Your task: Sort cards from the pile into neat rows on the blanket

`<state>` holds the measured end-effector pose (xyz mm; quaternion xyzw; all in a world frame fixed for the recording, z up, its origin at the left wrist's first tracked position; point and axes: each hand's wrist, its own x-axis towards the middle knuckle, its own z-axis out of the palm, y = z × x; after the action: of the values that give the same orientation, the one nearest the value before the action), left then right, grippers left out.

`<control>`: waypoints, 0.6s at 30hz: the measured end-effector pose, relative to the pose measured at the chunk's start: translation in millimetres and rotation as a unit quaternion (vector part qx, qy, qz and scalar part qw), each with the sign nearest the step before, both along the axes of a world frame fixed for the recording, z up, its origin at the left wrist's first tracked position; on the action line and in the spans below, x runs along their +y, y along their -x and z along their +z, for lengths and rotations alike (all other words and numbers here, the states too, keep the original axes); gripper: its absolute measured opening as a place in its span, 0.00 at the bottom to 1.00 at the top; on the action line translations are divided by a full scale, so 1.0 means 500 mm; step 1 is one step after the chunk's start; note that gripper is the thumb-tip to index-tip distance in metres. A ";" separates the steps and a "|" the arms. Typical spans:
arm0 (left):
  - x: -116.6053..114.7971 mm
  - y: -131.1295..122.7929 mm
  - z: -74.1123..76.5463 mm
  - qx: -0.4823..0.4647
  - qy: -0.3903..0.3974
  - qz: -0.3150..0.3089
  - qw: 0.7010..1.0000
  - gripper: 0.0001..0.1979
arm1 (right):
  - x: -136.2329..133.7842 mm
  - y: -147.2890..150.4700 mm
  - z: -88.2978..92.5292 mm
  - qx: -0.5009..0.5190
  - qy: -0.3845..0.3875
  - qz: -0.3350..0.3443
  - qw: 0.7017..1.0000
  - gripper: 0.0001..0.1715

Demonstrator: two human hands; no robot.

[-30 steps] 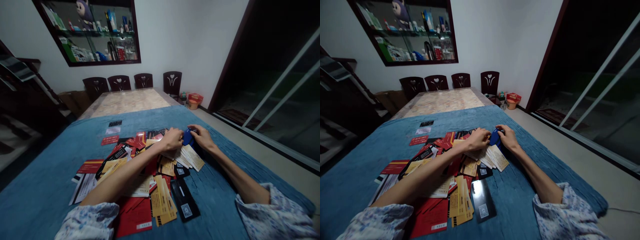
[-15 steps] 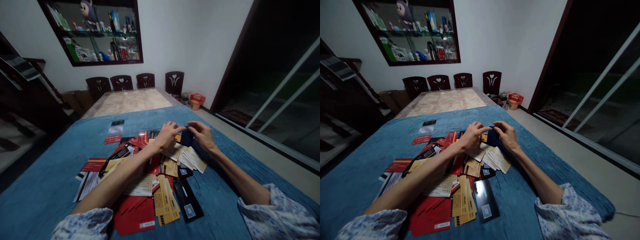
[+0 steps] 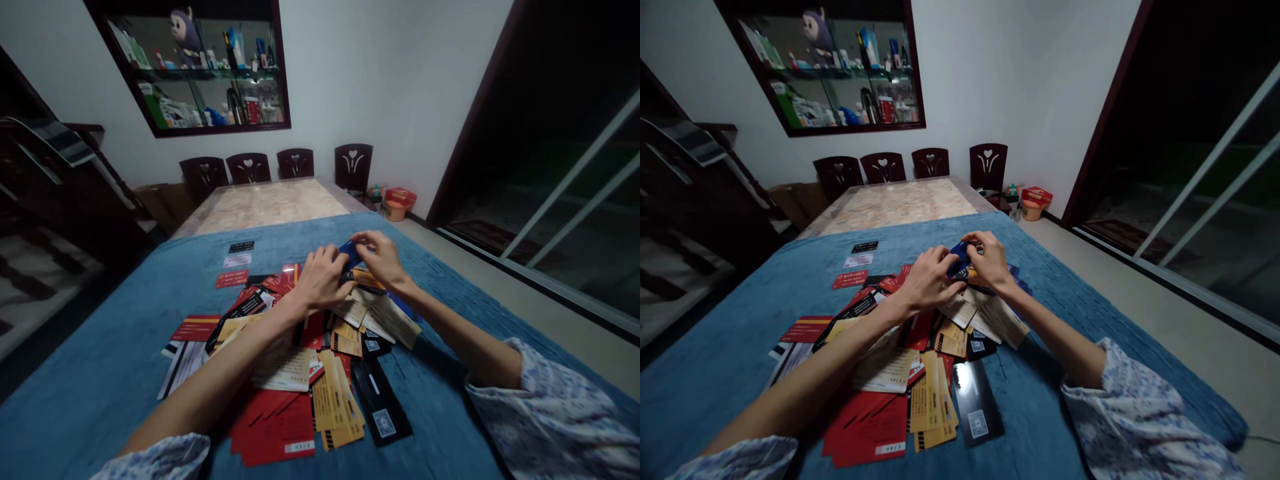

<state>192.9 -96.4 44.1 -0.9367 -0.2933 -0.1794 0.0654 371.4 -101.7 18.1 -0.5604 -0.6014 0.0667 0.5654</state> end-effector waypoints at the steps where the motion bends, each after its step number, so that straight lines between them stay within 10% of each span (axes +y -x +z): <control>1: 0.001 0.005 -0.001 0.004 0.001 0.018 1.000 0.18 | 0.007 0.009 -0.001 0.009 -0.001 0.001 1.000 0.15; 18: 0.094 0.104 -0.013 -0.154 0.073 0.034 0.985 0.08 | 0.002 0.056 0.011 -0.072 0.012 0.119 0.990 0.19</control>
<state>141.1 -49.3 37.5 -0.8896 -0.3438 -0.2975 -0.0428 343.6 -100.8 23.6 -0.4950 -0.7022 0.1003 0.5019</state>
